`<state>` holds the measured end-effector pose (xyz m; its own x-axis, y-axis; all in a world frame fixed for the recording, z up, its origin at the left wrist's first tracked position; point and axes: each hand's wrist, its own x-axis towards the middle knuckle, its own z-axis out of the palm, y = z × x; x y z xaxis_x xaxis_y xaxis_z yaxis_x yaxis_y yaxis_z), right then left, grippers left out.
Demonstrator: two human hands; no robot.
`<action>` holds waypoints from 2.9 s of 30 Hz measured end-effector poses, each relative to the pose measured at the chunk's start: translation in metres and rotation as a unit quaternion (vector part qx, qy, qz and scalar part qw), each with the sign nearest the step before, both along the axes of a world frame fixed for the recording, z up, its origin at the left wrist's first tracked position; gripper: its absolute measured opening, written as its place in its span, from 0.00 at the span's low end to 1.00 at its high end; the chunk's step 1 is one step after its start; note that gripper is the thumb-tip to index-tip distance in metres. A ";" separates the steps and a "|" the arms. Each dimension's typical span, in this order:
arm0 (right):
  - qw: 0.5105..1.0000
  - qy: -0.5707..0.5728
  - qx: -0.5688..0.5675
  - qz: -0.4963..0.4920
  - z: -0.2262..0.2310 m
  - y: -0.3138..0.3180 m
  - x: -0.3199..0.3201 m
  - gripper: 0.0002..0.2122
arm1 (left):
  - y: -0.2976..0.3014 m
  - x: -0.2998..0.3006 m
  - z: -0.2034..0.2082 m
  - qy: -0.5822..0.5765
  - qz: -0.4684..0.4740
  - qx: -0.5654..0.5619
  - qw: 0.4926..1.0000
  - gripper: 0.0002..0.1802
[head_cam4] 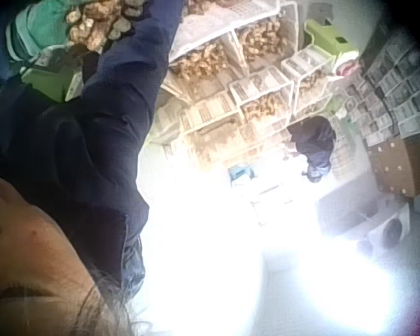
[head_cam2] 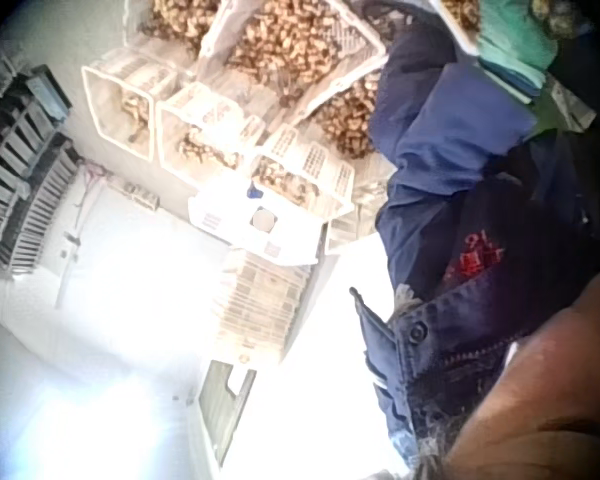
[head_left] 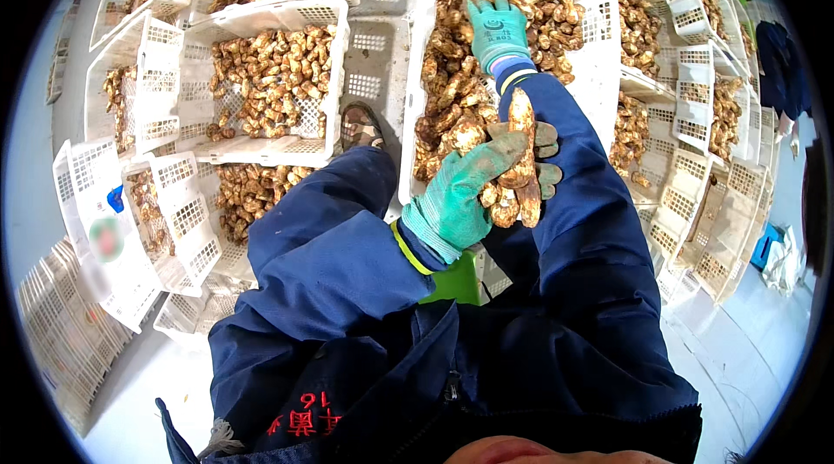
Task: The person sorts ginger roots by picking them up from white plastic crates, removing loose dirt or smaller pieces by hand, and placing the roots into different crates.
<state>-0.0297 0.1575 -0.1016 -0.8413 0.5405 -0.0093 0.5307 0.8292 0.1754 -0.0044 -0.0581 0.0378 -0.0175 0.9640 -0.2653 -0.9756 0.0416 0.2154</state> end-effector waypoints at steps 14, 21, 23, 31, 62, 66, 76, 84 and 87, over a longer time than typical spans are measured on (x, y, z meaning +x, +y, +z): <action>0.435 0.539 -0.716 -0.080 0.080 -0.003 0.111 0.16 | -0.006 -0.005 -0.009 0.009 0.008 0.004 1.000 0.24; 0.303 0.514 -0.786 -0.163 0.144 -0.055 0.183 0.17 | 0.009 -0.015 -0.010 0.052 0.043 0.083 0.994 0.26; 0.286 0.520 -0.790 -0.155 0.145 -0.062 0.196 0.17 | 0.012 -0.012 -0.012 0.072 0.062 0.050 0.994 0.27; 0.515 0.577 -0.634 -0.020 0.132 -0.068 0.214 0.19 | 0.014 -0.011 -0.026 0.100 0.033 0.074 0.992 0.28; 0.526 0.577 -0.618 -0.095 0.158 -0.067 0.201 0.22 | 0.011 -0.007 -0.040 0.097 0.035 -0.017 0.994 0.26; 0.612 0.571 -0.547 0.015 0.101 -0.060 0.204 0.28 | 0.017 -0.006 -0.026 0.094 -0.001 0.010 0.995 0.24; 0.718 0.499 -0.462 -0.150 0.154 -0.090 0.183 0.13 | 0.023 0.009 -0.035 0.190 0.034 -0.026 0.981 0.19; 0.904 0.369 -0.154 -0.148 0.165 -0.115 0.168 0.21 | 0.039 0.008 -0.045 0.206 0.092 -0.120 0.967 0.27; 0.897 0.419 -0.090 -0.111 0.148 -0.105 0.176 0.25 | 0.036 0.008 -0.043 0.144 -0.007 -0.067 0.987 0.28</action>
